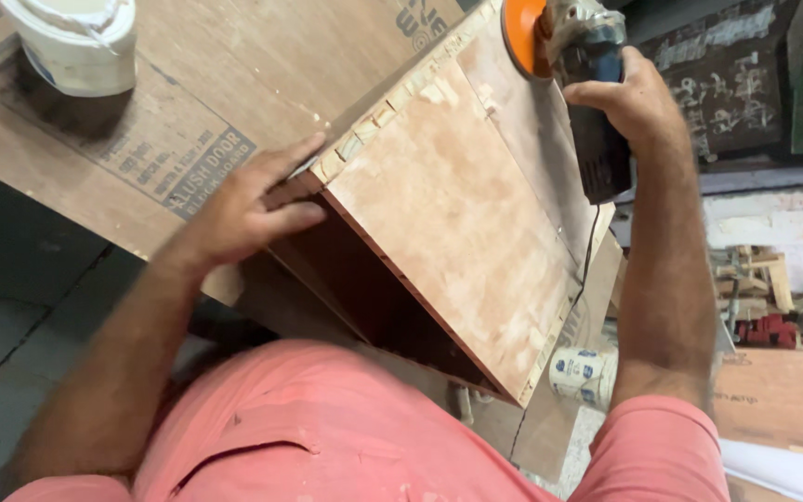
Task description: The person assembles a wooden box by applying white tape to the edges of a dark wood panel, then joins it to a lighter plywood panel. The person uses a power sander to smooth the edges of the assembled box.
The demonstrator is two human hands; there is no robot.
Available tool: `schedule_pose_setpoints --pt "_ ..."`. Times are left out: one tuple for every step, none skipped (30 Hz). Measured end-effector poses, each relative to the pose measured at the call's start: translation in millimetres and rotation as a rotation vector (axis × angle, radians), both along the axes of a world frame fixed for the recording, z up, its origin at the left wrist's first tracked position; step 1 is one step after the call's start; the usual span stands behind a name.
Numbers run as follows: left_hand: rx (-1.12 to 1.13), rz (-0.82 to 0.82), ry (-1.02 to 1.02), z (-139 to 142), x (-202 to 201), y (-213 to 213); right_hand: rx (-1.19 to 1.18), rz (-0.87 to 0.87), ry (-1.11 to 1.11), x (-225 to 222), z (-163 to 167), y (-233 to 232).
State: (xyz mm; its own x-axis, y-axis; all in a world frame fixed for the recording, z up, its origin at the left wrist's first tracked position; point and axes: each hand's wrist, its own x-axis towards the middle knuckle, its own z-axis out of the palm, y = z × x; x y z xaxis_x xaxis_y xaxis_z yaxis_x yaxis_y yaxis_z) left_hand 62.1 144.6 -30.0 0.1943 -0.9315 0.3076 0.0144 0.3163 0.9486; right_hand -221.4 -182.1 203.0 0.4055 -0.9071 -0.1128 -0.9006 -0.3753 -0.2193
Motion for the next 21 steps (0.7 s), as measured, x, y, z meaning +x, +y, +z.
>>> schedule_pose_setpoints --pt "0.030 -0.058 -0.003 4 8 4 0.013 -0.025 -0.004 -3 1 4" --pt "0.056 -0.113 -0.009 8 14 5 0.041 -0.094 -0.012 -7 1 9" --pt "0.043 -0.092 -0.005 13 17 6 0.064 -0.161 -0.023 -11 3 17" --pt "0.030 -0.071 0.001 19 15 6 0.087 -0.229 -0.032 -17 4 26" --pt "0.020 -0.049 0.010 24 11 5 0.100 -0.248 -0.068 -24 5 39" --pt "0.077 0.011 -0.017 29 5 3 0.114 -0.265 -0.105 -32 5 53" --pt "0.135 0.072 -0.044 35 -2 1 0.130 -0.282 -0.142 -38 5 65" --pt "0.198 0.125 -0.072 39 -6 0 0.138 -0.227 -0.150 -42 4 75" --pt "0.139 0.138 -0.121 42 -8 0 0.147 -0.181 -0.159 -48 4 85" --pt "0.075 0.150 -0.172 45 -8 -1 0.152 -0.133 -0.173 -50 5 93" --pt "0.003 0.167 -0.226 45 -8 -1 0.144 -0.091 -0.164 -51 6 98" --pt "-0.042 0.129 -0.231 45 -5 -1 0.135 -0.050 -0.156 -48 6 102" --pt "-0.080 0.089 -0.233 43 -2 -1 0.132 -0.008 -0.144 -44 6 105" --pt "-0.110 0.049 -0.231 40 0 0 0.108 0.006 -0.113 -39 6 108" --pt "-0.092 0.071 -0.249 36 -1 -1 0.089 0.023 -0.079 -32 6 111" --pt "-0.074 0.099 -0.266 32 -2 -2 0.070 0.046 -0.042 -25 6 113" --pt "-0.058 0.131 -0.284 28 -5 -2 0.070 0.047 -0.016 -16 6 116" --pt "-0.035 0.170 -0.278 23 -10 -4 0.066 0.049 0.006 -8 5 118" --pt "-0.016 0.210 -0.274 20 -16 -5 0.058 0.051 0.025 -1 6 121" --pt "-0.001 0.251 -0.270 17 -20 -8 0.057 0.079 0.031 6 7 122" --pt "0.001 0.274 -0.280 15 -22 -9 0.059 0.106 0.040 10 8 125"
